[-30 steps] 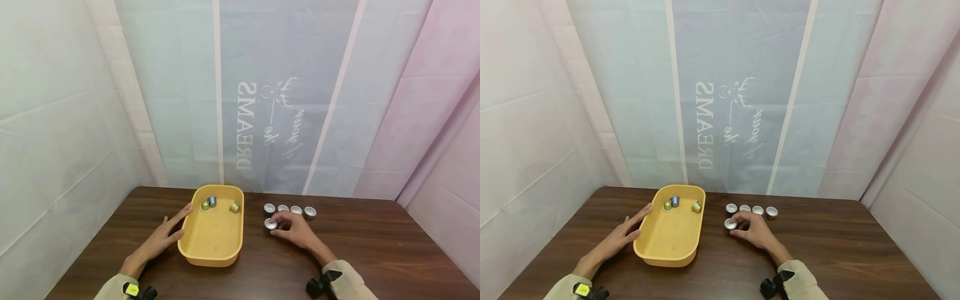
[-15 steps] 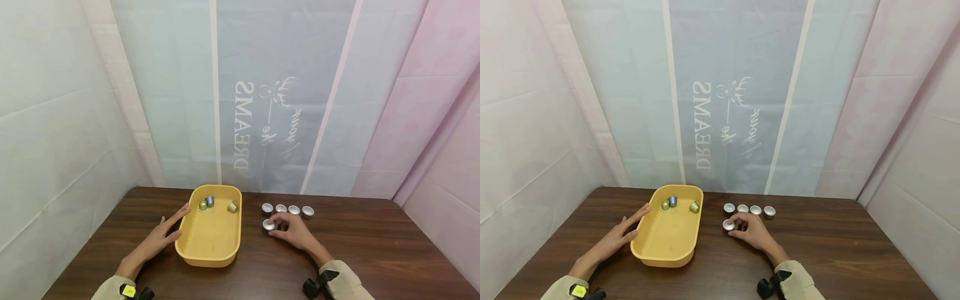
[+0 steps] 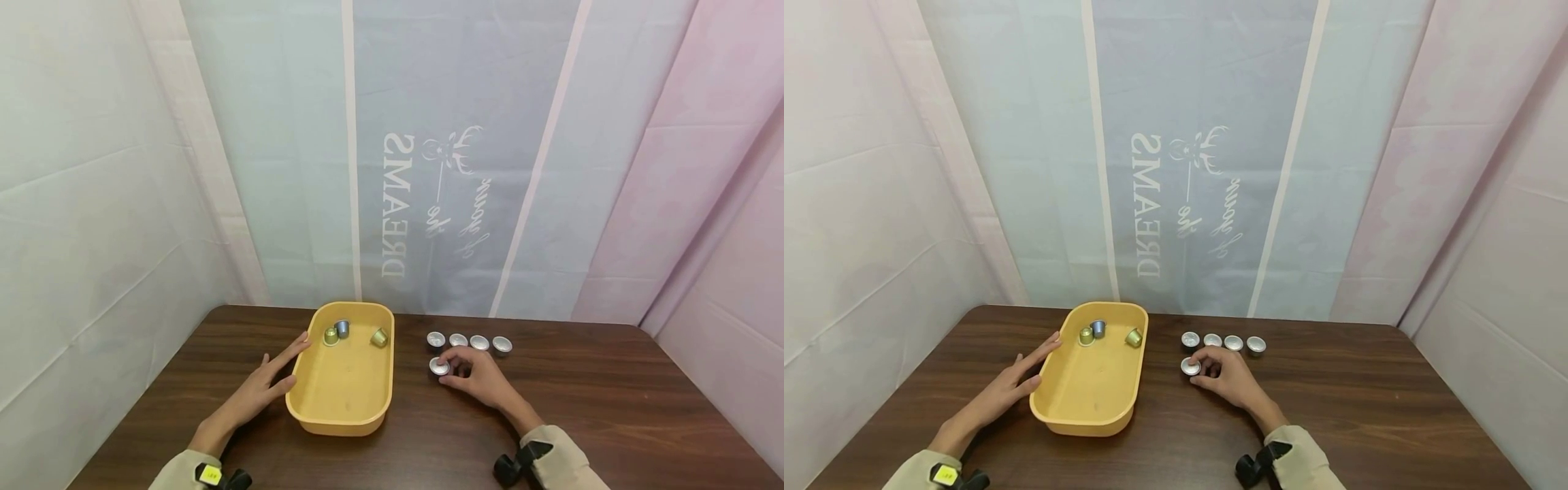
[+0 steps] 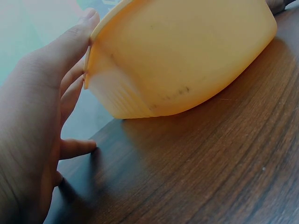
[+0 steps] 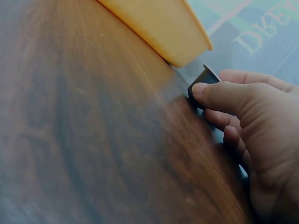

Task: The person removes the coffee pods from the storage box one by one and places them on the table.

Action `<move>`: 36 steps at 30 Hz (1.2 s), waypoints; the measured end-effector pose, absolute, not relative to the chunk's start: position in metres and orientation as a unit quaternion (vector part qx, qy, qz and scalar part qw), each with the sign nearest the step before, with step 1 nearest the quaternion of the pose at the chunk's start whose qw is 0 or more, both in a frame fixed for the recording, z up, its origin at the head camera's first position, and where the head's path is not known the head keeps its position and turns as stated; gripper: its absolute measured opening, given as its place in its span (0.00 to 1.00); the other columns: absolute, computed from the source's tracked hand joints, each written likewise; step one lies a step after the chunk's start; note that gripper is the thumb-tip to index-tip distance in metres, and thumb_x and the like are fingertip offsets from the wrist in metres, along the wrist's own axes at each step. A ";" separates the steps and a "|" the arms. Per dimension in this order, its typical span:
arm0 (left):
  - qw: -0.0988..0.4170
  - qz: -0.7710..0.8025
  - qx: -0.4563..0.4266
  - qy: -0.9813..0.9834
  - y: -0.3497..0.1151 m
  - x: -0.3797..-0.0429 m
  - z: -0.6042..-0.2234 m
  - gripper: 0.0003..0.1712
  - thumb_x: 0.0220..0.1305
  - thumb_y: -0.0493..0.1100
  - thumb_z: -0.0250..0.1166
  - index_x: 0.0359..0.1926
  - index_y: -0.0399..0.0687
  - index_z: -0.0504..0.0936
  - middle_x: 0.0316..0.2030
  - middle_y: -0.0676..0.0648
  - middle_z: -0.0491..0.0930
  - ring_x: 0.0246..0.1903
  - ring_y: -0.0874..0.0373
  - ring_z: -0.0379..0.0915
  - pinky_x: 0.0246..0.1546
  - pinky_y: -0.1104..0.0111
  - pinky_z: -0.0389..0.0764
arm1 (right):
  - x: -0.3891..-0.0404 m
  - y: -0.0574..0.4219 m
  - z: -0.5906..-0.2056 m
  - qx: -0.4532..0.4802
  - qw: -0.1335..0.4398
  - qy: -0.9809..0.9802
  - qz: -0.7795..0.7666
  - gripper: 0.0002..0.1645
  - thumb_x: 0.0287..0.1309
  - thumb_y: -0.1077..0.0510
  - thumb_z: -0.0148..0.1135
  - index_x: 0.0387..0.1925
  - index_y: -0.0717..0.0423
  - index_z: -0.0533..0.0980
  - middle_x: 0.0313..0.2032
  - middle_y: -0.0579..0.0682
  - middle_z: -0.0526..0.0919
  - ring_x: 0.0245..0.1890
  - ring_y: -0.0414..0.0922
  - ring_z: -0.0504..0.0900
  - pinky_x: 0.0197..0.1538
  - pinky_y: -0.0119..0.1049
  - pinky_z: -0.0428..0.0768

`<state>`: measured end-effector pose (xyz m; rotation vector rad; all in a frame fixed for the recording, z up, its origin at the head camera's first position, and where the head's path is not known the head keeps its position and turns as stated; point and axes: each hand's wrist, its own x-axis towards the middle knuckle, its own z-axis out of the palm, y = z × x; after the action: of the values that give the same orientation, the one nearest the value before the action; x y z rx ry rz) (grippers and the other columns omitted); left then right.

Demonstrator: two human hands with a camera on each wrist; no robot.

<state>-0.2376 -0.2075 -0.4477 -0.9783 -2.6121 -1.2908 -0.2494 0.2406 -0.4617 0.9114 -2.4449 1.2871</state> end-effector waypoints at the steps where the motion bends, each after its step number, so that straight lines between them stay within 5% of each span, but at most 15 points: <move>1: 0.034 -0.419 -0.317 -0.850 -0.208 -0.238 -0.448 0.34 0.70 0.40 0.55 0.74 0.56 0.57 0.73 0.45 0.49 0.69 0.38 0.46 0.53 0.26 0.31 | -0.250 0.240 -0.462 0.315 0.118 -0.832 0.441 0.18 0.45 0.59 0.77 0.39 0.45 0.80 0.30 0.40 0.80 0.26 0.39 0.78 0.25 0.30 0.77; 12: 0.041 -0.417 -0.311 -0.853 -0.210 -0.239 -0.448 0.34 0.69 0.39 0.56 0.73 0.55 0.58 0.74 0.49 0.49 0.69 0.39 0.47 0.53 0.25 0.33 | -0.250 0.240 -0.461 0.347 0.129 -0.801 0.470 0.17 0.44 0.63 0.77 0.38 0.53 0.80 0.44 0.51 0.81 0.24 0.43 0.79 0.22 0.30 0.76; 22: 0.040 -0.416 -0.312 -0.853 -0.210 -0.238 -0.449 0.34 0.69 0.39 0.56 0.73 0.56 0.57 0.74 0.50 0.49 0.69 0.40 0.48 0.53 0.26 0.33 | -0.231 0.232 -0.425 0.342 0.117 -0.802 0.475 0.20 0.42 0.70 0.75 0.41 0.65 0.79 0.39 0.60 0.81 0.21 0.50 0.77 0.22 0.34 0.76; 36: 0.032 -0.421 -0.317 -0.849 -0.207 -0.238 -0.448 0.34 0.69 0.38 0.56 0.74 0.54 0.57 0.74 0.48 0.49 0.70 0.42 0.46 0.53 0.26 0.32 | -0.243 0.232 -0.403 0.382 0.158 -0.794 0.446 0.23 0.44 0.71 0.74 0.44 0.57 0.78 0.40 0.60 0.81 0.26 0.48 0.79 0.22 0.34 0.77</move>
<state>-0.2381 -0.2074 -0.4480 -0.9764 -2.6139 -1.2961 -0.2434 0.2322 -0.4030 1.0930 -2.2716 1.2751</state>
